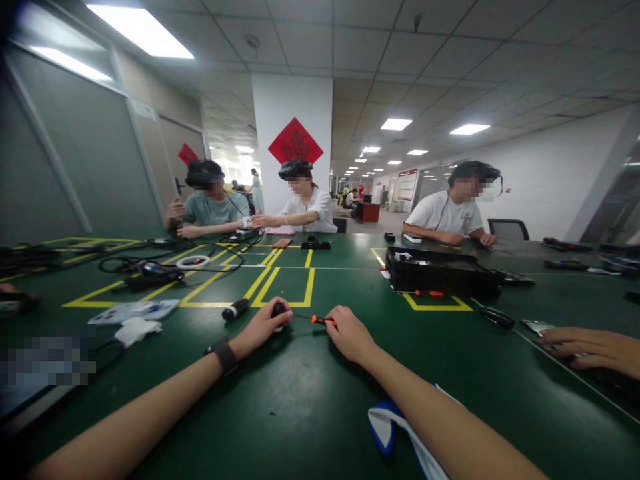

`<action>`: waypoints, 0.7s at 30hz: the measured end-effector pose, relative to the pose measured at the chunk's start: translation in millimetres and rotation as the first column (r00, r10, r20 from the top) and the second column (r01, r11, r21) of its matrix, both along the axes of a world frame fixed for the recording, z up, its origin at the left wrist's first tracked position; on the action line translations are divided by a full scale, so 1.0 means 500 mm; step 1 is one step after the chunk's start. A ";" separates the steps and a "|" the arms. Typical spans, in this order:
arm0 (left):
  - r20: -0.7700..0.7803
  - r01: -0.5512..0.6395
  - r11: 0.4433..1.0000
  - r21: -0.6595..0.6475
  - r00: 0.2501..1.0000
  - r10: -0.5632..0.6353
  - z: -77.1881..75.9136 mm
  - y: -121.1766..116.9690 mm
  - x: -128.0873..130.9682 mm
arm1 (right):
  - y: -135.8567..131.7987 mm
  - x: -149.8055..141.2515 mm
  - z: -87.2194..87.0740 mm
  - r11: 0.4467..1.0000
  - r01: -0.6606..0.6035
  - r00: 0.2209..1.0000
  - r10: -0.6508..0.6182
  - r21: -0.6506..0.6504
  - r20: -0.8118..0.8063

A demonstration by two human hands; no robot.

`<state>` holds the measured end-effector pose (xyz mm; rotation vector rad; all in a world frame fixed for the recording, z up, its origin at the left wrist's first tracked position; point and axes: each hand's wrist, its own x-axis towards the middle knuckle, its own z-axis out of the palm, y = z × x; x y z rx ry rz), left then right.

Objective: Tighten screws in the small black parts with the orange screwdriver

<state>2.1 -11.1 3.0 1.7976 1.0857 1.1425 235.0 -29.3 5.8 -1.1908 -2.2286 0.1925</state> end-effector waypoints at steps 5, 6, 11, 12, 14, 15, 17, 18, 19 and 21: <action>-0.014 -0.024 1.000 -0.005 1.000 0.024 -0.002 0.002 0.000 | 0.002 0.004 -0.005 1.000 -0.017 1.000 0.017 0.005 -0.003; -0.017 -0.027 1.000 -0.010 1.000 0.027 -0.002 0.002 0.000 | 0.002 0.005 -0.006 1.000 -0.015 1.000 0.015 -0.004 -0.009; 0.006 -0.012 1.000 -0.026 1.000 0.012 -0.001 0.002 -0.001 | 0.004 0.005 -0.007 0.999 0.010 0.999 -0.012 -0.040 -0.033; 0.010 -0.012 1.000 -0.022 1.000 0.012 -0.002 0.002 -0.001 | 0.005 0.004 -0.007 0.999 0.015 0.999 -0.017 -0.039 -0.038; 0.010 -0.008 1.000 -0.018 1.000 0.008 -0.003 0.003 -0.002 | 0.006 0.004 -0.007 0.999 0.021 0.999 -0.022 -0.032 -0.043; 0.009 -0.007 1.000 -0.017 1.000 0.007 -0.005 0.004 -0.002 | 0.007 0.005 -0.007 0.999 0.020 0.999 -0.021 -0.027 -0.042; 0.009 -0.005 1.000 -0.015 1.000 0.005 -0.008 0.006 -0.003 | 0.007 0.006 -0.007 1.000 0.012 0.999 -0.013 -0.016 -0.037; 0.010 -0.006 1.000 -0.010 1.000 0.006 -0.009 0.007 -0.003 | 0.007 0.007 -0.007 1.000 0.007 0.999 -0.008 -0.011 -0.034; 0.012 -0.010 1.000 -0.004 1.000 0.010 -0.010 0.007 -0.003 | 0.007 0.007 -0.006 1.000 0.003 0.999 -0.003 -0.009 -0.034; 0.011 -0.017 1.000 0.007 1.000 0.017 -0.011 0.008 -0.004 | 0.006 0.007 -0.007 1.000 -0.006 0.999 0.005 -0.011 -0.034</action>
